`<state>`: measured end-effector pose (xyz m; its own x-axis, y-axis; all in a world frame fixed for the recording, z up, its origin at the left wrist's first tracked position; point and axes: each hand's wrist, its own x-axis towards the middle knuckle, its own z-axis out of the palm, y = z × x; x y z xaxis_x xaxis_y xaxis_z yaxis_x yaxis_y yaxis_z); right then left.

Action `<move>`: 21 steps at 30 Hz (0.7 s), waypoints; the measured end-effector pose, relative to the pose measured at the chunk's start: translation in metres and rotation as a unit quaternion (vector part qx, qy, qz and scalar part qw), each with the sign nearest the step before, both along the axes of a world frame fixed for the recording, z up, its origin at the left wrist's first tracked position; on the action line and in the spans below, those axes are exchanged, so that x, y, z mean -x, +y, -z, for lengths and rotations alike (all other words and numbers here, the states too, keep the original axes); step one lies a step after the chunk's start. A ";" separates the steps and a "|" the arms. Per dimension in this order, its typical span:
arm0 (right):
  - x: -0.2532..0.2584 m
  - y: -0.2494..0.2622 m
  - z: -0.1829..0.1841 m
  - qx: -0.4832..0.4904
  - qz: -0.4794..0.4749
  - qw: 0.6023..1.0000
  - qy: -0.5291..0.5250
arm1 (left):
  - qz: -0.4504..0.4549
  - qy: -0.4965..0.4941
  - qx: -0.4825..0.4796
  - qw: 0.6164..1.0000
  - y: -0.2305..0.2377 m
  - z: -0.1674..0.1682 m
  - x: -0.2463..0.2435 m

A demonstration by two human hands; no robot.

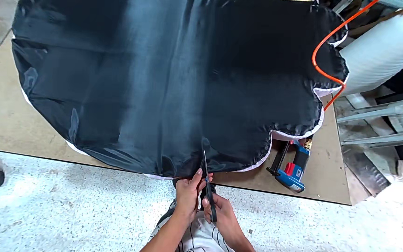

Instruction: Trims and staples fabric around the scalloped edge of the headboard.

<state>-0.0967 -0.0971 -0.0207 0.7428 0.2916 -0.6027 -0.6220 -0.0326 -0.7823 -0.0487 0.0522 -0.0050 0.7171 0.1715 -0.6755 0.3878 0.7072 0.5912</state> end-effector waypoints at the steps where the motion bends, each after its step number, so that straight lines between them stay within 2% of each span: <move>1: -0.001 0.000 0.001 0.000 0.000 1.000 -0.002 | -0.002 0.000 -0.002 1.000 0.000 0.001 0.000; 8: -0.002 -0.001 0.003 -0.003 0.008 1.000 -0.007 | -0.013 0.005 0.033 0.999 0.002 0.004 0.001; 17: 0.006 0.001 0.009 -0.029 0.023 0.999 -0.038 | -0.067 0.018 0.208 0.976 0.011 0.008 0.002; 21: 0.003 0.001 0.007 -0.040 0.021 0.998 -0.044 | -0.049 -0.004 0.212 0.976 0.014 0.009 0.004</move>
